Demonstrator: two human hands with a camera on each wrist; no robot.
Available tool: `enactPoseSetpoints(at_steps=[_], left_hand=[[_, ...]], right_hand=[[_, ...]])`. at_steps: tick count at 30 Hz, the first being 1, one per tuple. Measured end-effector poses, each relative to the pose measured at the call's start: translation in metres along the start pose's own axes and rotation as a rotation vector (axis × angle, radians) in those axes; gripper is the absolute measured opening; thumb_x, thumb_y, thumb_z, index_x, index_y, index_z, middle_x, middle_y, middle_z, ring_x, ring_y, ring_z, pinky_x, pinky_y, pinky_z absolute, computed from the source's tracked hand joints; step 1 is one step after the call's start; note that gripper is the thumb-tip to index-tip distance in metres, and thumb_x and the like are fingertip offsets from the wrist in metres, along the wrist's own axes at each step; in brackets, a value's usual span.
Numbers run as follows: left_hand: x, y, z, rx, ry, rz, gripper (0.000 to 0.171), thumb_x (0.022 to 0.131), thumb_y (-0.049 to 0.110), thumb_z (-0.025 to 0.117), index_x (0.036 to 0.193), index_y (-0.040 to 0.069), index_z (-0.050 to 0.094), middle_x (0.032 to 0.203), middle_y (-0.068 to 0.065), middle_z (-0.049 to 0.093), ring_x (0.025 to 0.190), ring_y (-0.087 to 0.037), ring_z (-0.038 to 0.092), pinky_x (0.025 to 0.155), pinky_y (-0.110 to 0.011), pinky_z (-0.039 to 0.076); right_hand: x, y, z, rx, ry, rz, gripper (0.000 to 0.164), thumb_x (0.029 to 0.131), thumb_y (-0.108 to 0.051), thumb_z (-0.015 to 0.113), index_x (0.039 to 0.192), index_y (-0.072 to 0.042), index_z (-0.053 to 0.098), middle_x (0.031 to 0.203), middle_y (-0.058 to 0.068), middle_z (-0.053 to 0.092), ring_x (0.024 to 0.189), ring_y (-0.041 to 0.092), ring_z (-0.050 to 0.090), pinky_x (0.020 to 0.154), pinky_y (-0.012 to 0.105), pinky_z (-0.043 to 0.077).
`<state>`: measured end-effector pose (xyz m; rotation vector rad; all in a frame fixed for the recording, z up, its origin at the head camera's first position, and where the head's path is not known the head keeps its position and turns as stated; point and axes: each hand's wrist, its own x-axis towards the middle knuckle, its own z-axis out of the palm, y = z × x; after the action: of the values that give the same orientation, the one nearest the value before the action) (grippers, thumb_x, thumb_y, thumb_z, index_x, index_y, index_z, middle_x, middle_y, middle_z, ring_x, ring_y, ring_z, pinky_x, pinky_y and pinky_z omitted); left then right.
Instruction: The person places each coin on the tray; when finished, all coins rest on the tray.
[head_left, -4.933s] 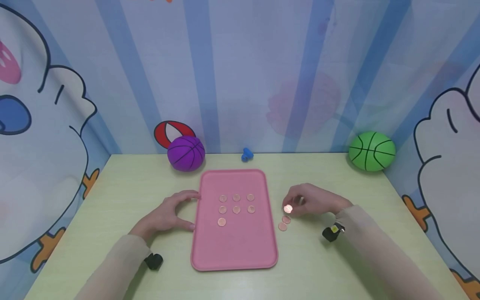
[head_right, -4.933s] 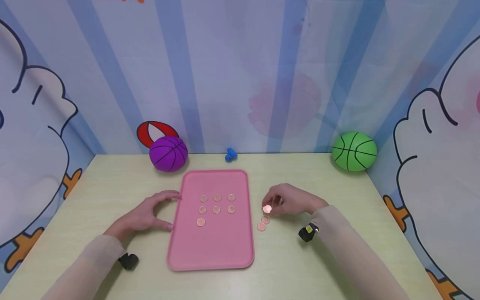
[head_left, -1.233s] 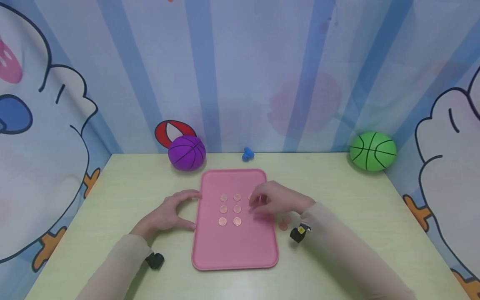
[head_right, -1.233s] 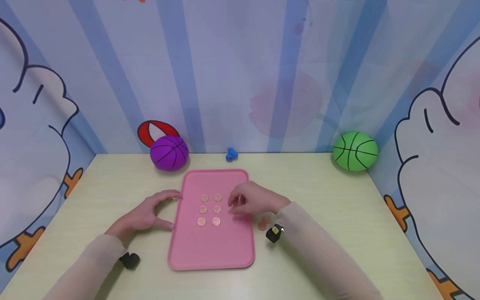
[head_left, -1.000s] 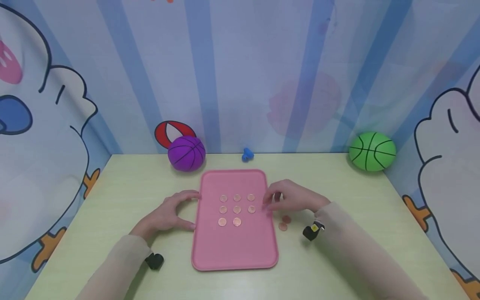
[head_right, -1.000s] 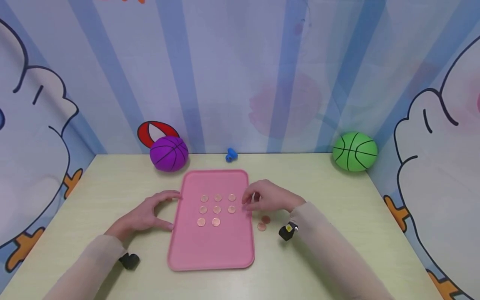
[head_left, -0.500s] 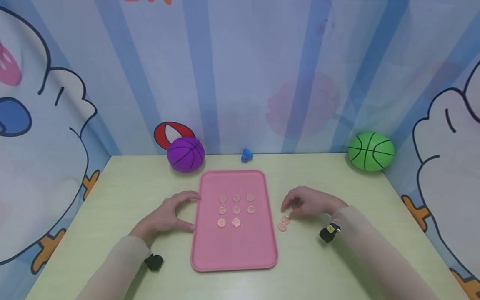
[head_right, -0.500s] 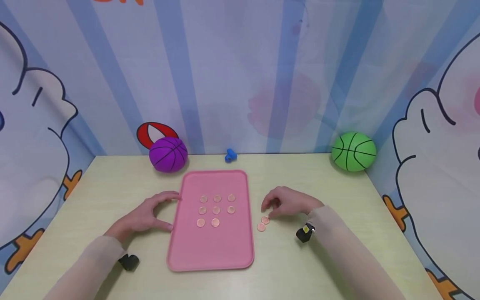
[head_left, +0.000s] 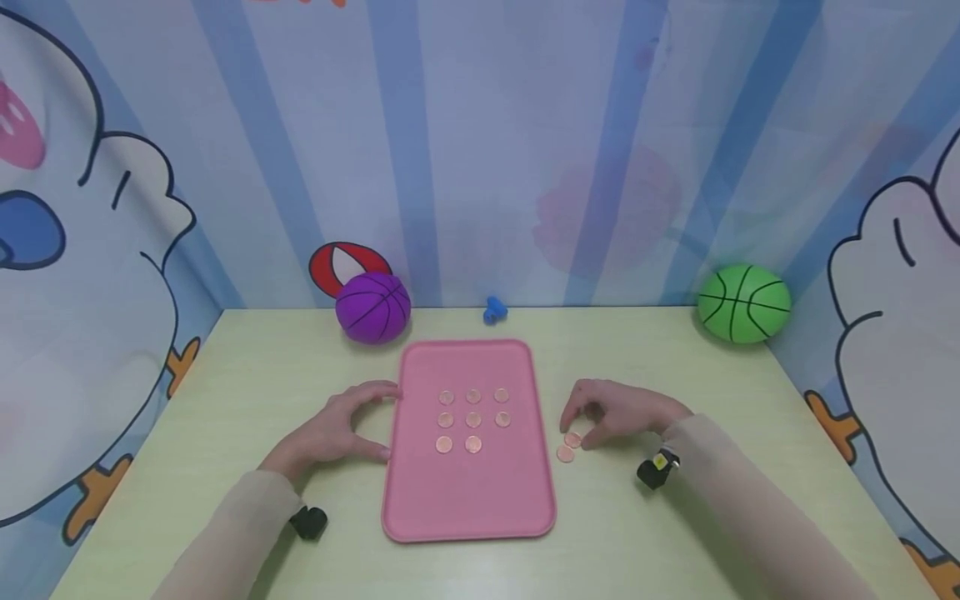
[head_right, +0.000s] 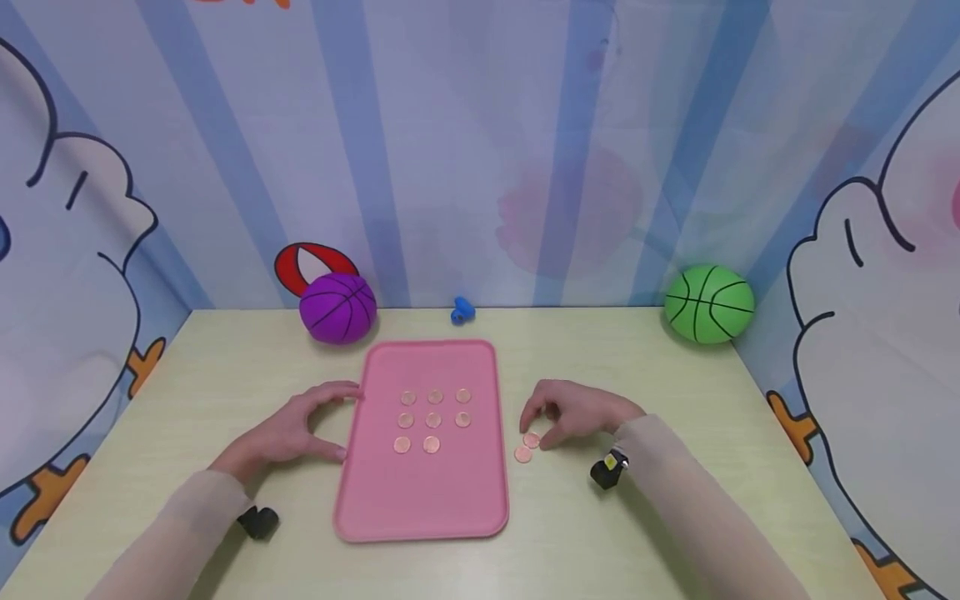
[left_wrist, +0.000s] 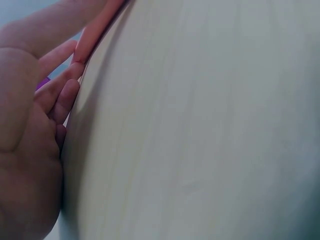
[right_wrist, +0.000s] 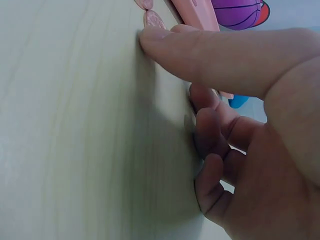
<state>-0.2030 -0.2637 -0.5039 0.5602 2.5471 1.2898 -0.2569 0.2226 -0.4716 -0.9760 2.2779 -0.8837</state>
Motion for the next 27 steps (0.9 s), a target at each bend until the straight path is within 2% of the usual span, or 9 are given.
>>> enactPoseSetpoints(at_steps=[10,17,27], left_hand=[[0.001,0.001,0.001,0.008,-0.001,0.003,0.092,0.071,0.036,0.097,0.152,0.027,0.055,0.166,-0.003,0.041,0.148,-0.038,0.037,0.123,-0.074,0.016],[-0.001,0.003,0.002,-0.003,-0.002,-0.015,0.094,0.07,0.035,0.098,0.152,0.027,0.055,0.166,-0.003,0.04,0.15,-0.038,0.035,0.123,-0.073,0.016],[0.001,0.0,0.001,0.008,0.004,0.025,0.092,0.071,0.033,0.098,0.152,0.025,0.055,0.164,-0.004,0.043,0.147,-0.038,0.039,0.123,-0.073,0.017]], right_hand=[[0.001,-0.002,0.003,-0.049,0.015,0.018,0.031,0.083,-0.007,0.085,0.103,-0.03,0.081,0.11,-0.004,0.062,0.103,0.021,0.051,0.093,0.034,0.042],[0.002,-0.006,0.006,-0.086,0.01,0.041,0.032,0.08,-0.004,0.082,0.099,-0.03,0.079,0.104,-0.002,0.06,0.099,0.021,0.049,0.09,0.034,0.043],[0.003,-0.012,0.003,-0.125,-0.016,0.048,0.03,0.079,-0.002,0.08,0.097,-0.026,0.078,0.106,0.0,0.057,0.099,0.02,0.049,0.091,0.035,0.045]])
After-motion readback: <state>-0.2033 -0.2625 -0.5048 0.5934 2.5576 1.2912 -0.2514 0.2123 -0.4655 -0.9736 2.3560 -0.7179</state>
